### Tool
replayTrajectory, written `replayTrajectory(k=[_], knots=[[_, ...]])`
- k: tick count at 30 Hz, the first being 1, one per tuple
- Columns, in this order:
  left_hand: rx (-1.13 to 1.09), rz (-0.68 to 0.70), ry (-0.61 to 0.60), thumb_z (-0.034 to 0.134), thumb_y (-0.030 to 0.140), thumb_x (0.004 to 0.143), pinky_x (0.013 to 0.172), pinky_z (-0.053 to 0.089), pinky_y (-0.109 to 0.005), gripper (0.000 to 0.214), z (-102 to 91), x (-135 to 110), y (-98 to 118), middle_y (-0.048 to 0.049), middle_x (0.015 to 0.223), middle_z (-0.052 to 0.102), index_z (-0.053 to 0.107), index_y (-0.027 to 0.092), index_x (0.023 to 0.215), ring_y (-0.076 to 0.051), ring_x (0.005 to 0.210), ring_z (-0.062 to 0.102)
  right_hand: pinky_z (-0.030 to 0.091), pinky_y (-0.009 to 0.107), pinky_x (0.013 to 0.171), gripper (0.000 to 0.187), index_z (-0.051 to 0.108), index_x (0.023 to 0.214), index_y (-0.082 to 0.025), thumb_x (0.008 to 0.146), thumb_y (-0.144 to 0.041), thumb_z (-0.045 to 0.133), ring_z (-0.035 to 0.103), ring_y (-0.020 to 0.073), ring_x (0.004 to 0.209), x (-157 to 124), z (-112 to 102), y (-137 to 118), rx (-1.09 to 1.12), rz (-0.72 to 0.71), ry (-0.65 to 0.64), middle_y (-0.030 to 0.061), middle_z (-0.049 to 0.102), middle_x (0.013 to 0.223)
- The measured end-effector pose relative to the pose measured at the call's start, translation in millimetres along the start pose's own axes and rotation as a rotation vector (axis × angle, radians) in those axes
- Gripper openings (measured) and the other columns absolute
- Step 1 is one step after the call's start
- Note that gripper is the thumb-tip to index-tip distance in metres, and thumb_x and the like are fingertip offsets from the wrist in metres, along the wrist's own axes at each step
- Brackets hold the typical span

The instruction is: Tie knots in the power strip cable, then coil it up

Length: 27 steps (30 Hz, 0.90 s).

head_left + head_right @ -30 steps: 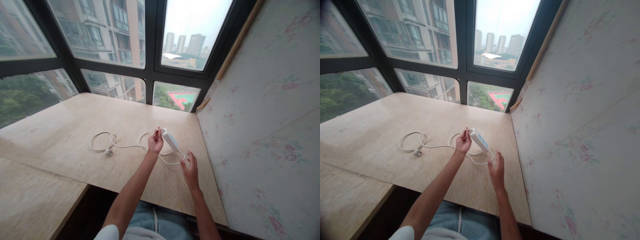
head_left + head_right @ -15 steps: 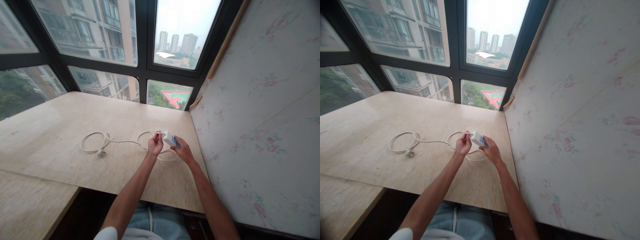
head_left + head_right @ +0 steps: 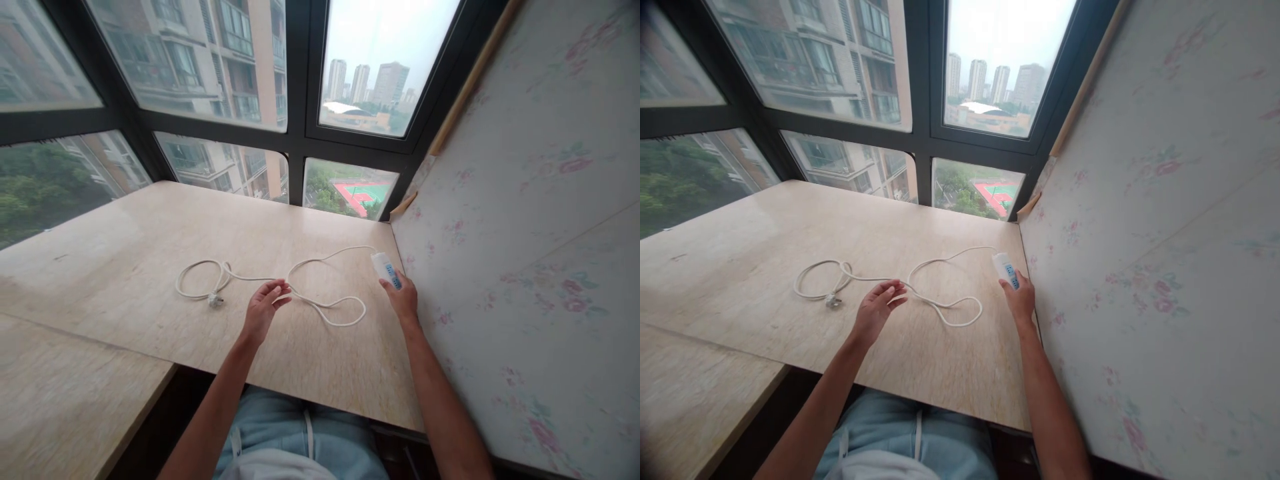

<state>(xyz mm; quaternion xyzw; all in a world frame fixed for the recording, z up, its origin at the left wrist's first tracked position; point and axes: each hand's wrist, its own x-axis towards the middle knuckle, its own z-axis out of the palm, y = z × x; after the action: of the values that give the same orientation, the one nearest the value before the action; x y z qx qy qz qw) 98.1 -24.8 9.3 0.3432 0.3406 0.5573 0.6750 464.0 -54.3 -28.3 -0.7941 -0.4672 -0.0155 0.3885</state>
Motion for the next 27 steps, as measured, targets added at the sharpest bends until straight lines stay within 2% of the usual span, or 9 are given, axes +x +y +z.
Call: replayTrajectory(k=[6, 9, 11, 14, 16, 18, 21, 23, 27], knots=[[0.143, 0.088, 0.204, 0.077, 0.029, 0.065, 0.067, 0.050, -0.025, 0.031, -49.5, -11, 18, -0.0042, 0.090, 0.068, 0.068, 0.015, 0.091, -0.014, 0.077, 0.064, 0.045, 0.037, 0.074, 0.048, 0.068, 0.113, -0.014, 0.080, -0.047, 0.057, 0.062, 0.0281, 0.085, 0, 4, 9, -0.232, 0.077, -0.063, 0.0170, 0.070, 0.098], [0.194, 0.107, 0.297, 0.076, 0.029, 0.063, 0.065, 0.050, -0.024, 0.032, -71.2, -10, 24, -0.0037, 0.089, 0.067, 0.066, 0.015, 0.090, -0.013, 0.074, 0.063, 0.044, 0.037, 0.071, 0.048, 0.067, 0.115, -0.013, 0.080, -0.046, 0.057, 0.063, 0.0285, 0.084, -1, 6, 9, -0.325, 0.060, -0.056, 0.0182, 0.070, 0.096], [0.274, 0.151, 0.413, 0.072, 0.030, 0.064, 0.065, 0.050, -0.026, 0.031, -88.4, -7, 29, -0.0041, 0.089, 0.066, 0.064, 0.015, 0.090, -0.014, 0.074, 0.063, 0.044, 0.037, 0.070, 0.049, 0.067, 0.115, -0.013, 0.080, -0.046, 0.058, 0.063, 0.0294, 0.084, -1, 8, 7, -0.380, 0.043, -0.059, 0.0196, 0.069, 0.097], [0.565, 0.303, 0.620, 0.062, 0.031, 0.070, 0.070, 0.052, -0.031, 0.028, -119.4, 1, 40, -0.0065, 0.094, 0.065, 0.061, 0.015, 0.093, -0.019, 0.082, 0.064, 0.044, 0.037, 0.069, 0.046, 0.068, 0.113, -0.014, 0.080, -0.045, 0.059, 0.064, 0.0301, 0.084, -1, 9, 5, -0.450, 0.040, -0.107, 0.0203, 0.069, 0.096], [0.868, 0.388, 0.695, 0.057, 0.030, 0.074, 0.078, 0.052, -0.037, 0.027, -141.4, 7, 50, -0.0100, 0.102, 0.065, 0.060, 0.016, 0.097, -0.024, 0.093, 0.063, 0.044, 0.037, 0.068, 0.046, 0.068, 0.112, -0.014, 0.080, -0.045, 0.059, 0.064, 0.0306, 0.085, -1, 9, 4, -0.484, 0.038, -0.141, 0.0207, 0.069, 0.097], [1.186, 0.418, 0.684, 0.055, 0.029, 0.074, 0.089, 0.049, -0.043, 0.032, -160.7, 13, 58, -0.0144, 0.112, 0.063, 0.058, 0.015, 0.103, -0.029, 0.107, 0.059, 0.044, 0.037, 0.068, 0.046, 0.067, 0.113, -0.013, 0.081, -0.045, 0.059, 0.064, 0.0311, 0.086, -2, 9, 2, -0.503, 0.035, -0.167, 0.0213, 0.068, 0.099], [1.531, 0.399, 0.547, 0.060, 0.036, 0.075, 0.102, 0.038, -0.048, 0.046, -178.3, 23, 65, -0.0214, 0.121, 0.060, 0.056, 0.011, 0.114, -0.034, 0.123, 0.050, 0.044, 0.038, 0.071, 0.046, 0.064, 0.114, -0.010, 0.083, -0.042, 0.057, 0.063, 0.0316, 0.090, -5, 8, -1, -0.507, 0.013, -0.183, 0.0226, 0.066, 0.103], [1.649, 0.335, 0.422, 0.060, 0.044, 0.078, 0.104, 0.036, -0.046, 0.051, -181.2, 30, 66, -0.0225, 0.123, 0.060, 0.056, 0.010, 0.117, -0.035, 0.125, 0.048, 0.044, 0.039, 0.076, 0.045, 0.063, 0.115, -0.009, 0.083, -0.040, 0.056, 0.061, 0.0319, 0.093, -9, 9, -5, -0.487, -0.033, -0.157, 0.0229, 0.065, 0.106], [1.747, 0.206, 0.213, 0.051, 0.052, 0.085, 0.097, 0.041, -0.040, 0.049, -173.6, 33, 67, -0.0164, 0.117, 0.064, 0.062, 0.015, 0.114, -0.030, 0.112, 0.058, 0.043, 0.046, 0.089, 0.047, 0.059, 0.119, -0.011, 0.083, -0.040, 0.053, 0.056, 0.0331, 0.106, -23, 6, -26, -0.296, -0.182, -0.028, 0.0218, 0.062, 0.115]])
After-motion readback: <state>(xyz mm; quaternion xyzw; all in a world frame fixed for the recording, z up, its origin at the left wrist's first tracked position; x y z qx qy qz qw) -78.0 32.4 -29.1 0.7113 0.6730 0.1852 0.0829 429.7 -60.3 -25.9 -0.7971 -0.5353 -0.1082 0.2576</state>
